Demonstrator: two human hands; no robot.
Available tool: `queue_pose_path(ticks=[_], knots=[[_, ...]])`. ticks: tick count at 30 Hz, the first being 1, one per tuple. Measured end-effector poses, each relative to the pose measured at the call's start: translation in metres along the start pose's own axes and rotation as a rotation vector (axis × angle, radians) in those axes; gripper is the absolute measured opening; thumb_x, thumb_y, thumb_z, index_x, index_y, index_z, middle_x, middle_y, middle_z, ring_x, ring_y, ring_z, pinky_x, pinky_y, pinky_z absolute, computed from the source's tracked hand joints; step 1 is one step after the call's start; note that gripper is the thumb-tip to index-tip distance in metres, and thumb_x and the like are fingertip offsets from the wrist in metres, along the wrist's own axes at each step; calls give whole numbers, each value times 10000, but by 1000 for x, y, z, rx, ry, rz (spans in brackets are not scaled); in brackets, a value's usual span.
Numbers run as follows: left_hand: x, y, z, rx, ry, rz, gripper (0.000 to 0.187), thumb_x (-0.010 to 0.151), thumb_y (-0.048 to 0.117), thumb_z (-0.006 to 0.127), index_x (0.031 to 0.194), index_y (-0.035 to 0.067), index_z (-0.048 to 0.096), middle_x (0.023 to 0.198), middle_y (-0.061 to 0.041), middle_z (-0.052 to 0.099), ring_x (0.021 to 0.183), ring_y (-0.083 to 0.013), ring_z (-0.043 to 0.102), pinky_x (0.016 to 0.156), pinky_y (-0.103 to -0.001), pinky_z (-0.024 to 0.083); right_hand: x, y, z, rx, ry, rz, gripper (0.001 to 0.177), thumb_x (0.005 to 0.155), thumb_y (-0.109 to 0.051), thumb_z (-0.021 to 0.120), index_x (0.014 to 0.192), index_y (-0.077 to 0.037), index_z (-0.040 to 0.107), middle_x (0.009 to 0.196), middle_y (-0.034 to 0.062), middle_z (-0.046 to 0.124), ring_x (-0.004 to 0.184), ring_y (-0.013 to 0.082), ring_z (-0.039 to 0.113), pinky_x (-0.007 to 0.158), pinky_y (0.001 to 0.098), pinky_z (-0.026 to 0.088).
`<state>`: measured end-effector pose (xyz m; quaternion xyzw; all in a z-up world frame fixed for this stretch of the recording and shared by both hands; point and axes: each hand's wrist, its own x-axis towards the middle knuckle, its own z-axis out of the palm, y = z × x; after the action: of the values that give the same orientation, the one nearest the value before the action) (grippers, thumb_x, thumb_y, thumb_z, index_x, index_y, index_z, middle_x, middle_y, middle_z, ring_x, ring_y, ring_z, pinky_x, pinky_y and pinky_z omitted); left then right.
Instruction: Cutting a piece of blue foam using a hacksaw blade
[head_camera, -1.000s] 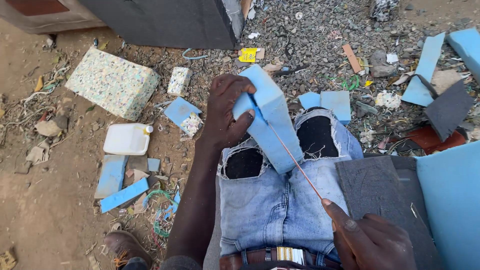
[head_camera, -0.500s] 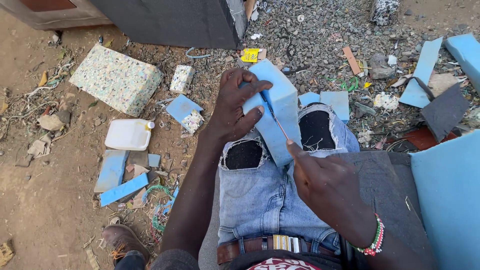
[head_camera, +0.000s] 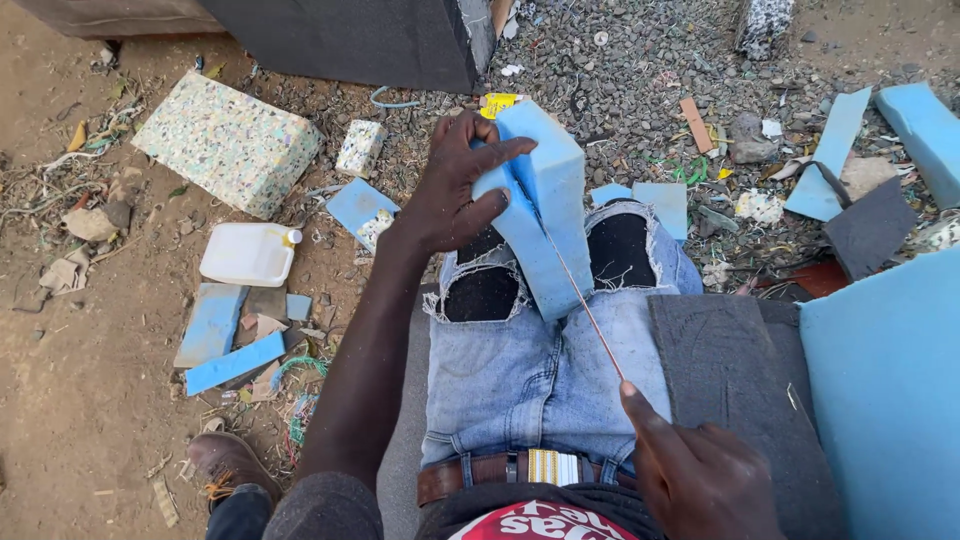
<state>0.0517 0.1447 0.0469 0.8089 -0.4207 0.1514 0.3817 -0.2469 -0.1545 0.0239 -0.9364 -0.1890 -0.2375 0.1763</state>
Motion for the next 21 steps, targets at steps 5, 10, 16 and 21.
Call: queue_pose_path(ticks=[5,10,16,21], knots=[[18,20,-5,101,50,10,268,813,290,600,1059,183,607,1013,-34,511,1047,-285,500,933,-447,315,-26,-4,-1,8,20,67,467,936,-112,772,1399,-172,746,637,47,644,484,223,457,537,391,482],[35,19,6,168,99,217,74,759,137,655,829,126,675,840,-36,638,827,-294,541,809,-465,359,-16,-15,-8,61,66,144,416,950,-106,775,1365,-130,766,580,94,579,452,201,439,531,389,467],[35,16,12,198,-25,83,404,1120,467,481,965,149,675,868,-19,551,859,-276,502,874,-475,291,12,6,11,-20,60,41,453,968,-126,764,1421,-120,736,594,41,618,473,187,522,525,412,485],[26,10,4,197,-108,33,309,910,334,604,1135,173,739,1107,-37,666,997,-301,527,871,-496,307,77,18,45,-63,63,-35,468,988,-105,729,1452,-165,724,589,57,597,486,262,548,544,477,476]])
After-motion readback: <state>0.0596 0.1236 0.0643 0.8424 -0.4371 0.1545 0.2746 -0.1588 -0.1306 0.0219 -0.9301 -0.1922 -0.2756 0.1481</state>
